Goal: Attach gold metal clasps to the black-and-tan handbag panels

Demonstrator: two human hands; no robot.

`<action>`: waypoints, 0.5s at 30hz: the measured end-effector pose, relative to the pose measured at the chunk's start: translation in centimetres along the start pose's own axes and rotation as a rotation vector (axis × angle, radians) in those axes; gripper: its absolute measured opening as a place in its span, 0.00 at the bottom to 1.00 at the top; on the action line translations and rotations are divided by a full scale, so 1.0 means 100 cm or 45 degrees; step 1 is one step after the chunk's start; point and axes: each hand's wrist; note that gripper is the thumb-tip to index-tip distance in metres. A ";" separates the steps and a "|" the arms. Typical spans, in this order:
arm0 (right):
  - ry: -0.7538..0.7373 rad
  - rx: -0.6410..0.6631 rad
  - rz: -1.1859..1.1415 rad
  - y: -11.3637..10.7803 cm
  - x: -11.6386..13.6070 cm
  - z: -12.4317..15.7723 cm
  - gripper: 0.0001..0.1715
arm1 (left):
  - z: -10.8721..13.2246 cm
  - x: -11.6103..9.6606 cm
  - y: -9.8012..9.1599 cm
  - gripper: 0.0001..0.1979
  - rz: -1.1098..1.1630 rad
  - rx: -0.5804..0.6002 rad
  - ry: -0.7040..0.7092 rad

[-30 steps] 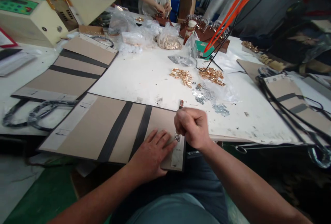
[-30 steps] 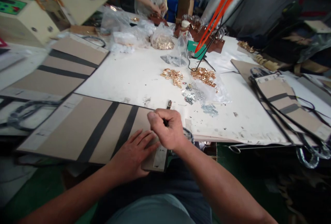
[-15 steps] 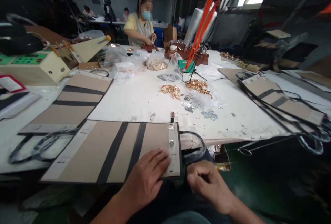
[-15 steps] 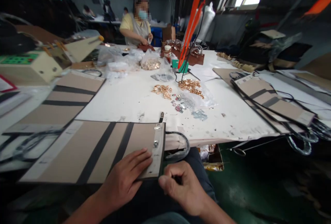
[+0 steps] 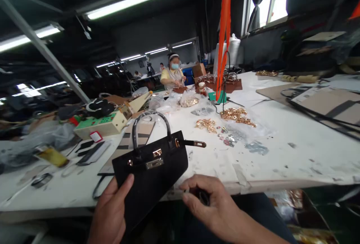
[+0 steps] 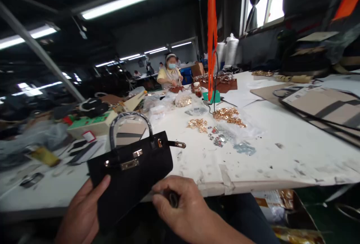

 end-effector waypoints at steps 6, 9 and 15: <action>-0.209 0.137 0.030 0.037 0.004 -0.032 0.27 | 0.010 -0.001 -0.009 0.39 0.108 0.005 -0.144; -0.319 0.135 0.078 0.055 0.001 -0.036 0.31 | 0.010 0.000 -0.011 0.38 0.119 0.041 -0.116; -0.507 0.135 0.140 0.085 -0.004 -0.030 0.43 | 0.021 0.010 -0.022 0.32 -0.030 -0.098 0.083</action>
Point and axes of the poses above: each hand's wrist, its own z-axis away from the middle knuckle, its own y-axis out of the palm, x = y × z, and after that the axes turned 10 degrees about -z, right-handed
